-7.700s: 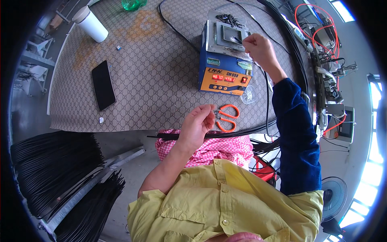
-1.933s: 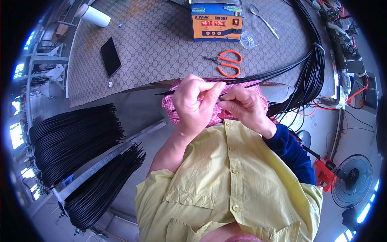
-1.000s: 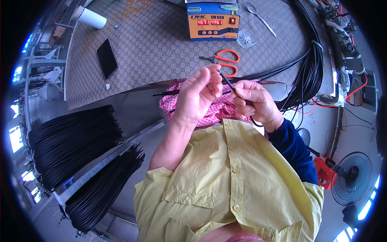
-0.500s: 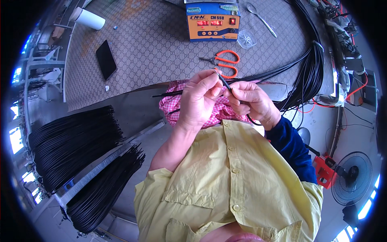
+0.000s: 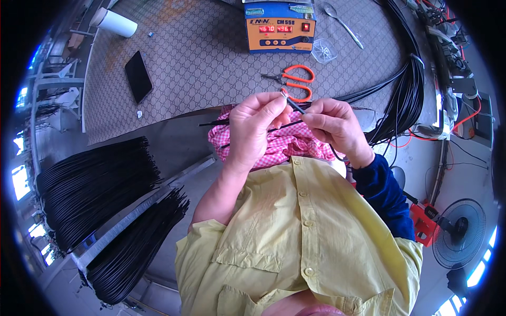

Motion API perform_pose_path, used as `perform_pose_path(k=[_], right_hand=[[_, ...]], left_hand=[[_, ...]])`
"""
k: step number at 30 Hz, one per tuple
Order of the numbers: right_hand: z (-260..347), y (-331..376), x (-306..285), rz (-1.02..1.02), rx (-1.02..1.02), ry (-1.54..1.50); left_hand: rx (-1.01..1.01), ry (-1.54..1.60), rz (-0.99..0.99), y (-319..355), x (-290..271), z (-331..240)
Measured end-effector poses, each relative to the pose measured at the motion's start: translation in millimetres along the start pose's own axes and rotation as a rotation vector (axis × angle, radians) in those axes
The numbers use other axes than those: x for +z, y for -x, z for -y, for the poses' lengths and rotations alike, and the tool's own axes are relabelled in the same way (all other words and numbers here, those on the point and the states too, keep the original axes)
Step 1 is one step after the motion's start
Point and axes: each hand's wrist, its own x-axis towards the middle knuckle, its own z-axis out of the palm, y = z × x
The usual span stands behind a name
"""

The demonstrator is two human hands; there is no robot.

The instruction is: Tinning the ends of electrical wires using a solder pot.

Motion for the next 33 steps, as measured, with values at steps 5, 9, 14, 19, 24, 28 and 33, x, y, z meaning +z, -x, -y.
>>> perform_pose_path(k=[5,9,14,19,24,28,33], right_hand=[[10,4,4,-0.044,0.014,0.213],[-2,0,4,0.006,0.033,-0.052],[-21,-7,4,0.081,0.076,-0.355],[-26,-11,5,0.099,0.096,-0.419],[-26,-12,5,0.089,0.117,-0.415],[-23,-11,2,0.102,0.093,-0.395],[-21,-13,-1,0.121,0.117,-0.429]], left_hand=[[0.107,-0.332,0.06,2,-2,-12],[0.117,-0.086,0.025,1,-2,-4],[0.092,0.233,0.01,-1,7,15],[0.017,0.356,0.068,-5,6,19],[-0.046,0.439,0.16,-6,1,21],[-0.09,0.389,0.098,-4,0,19],[-0.112,0.364,0.1,-6,0,14]])
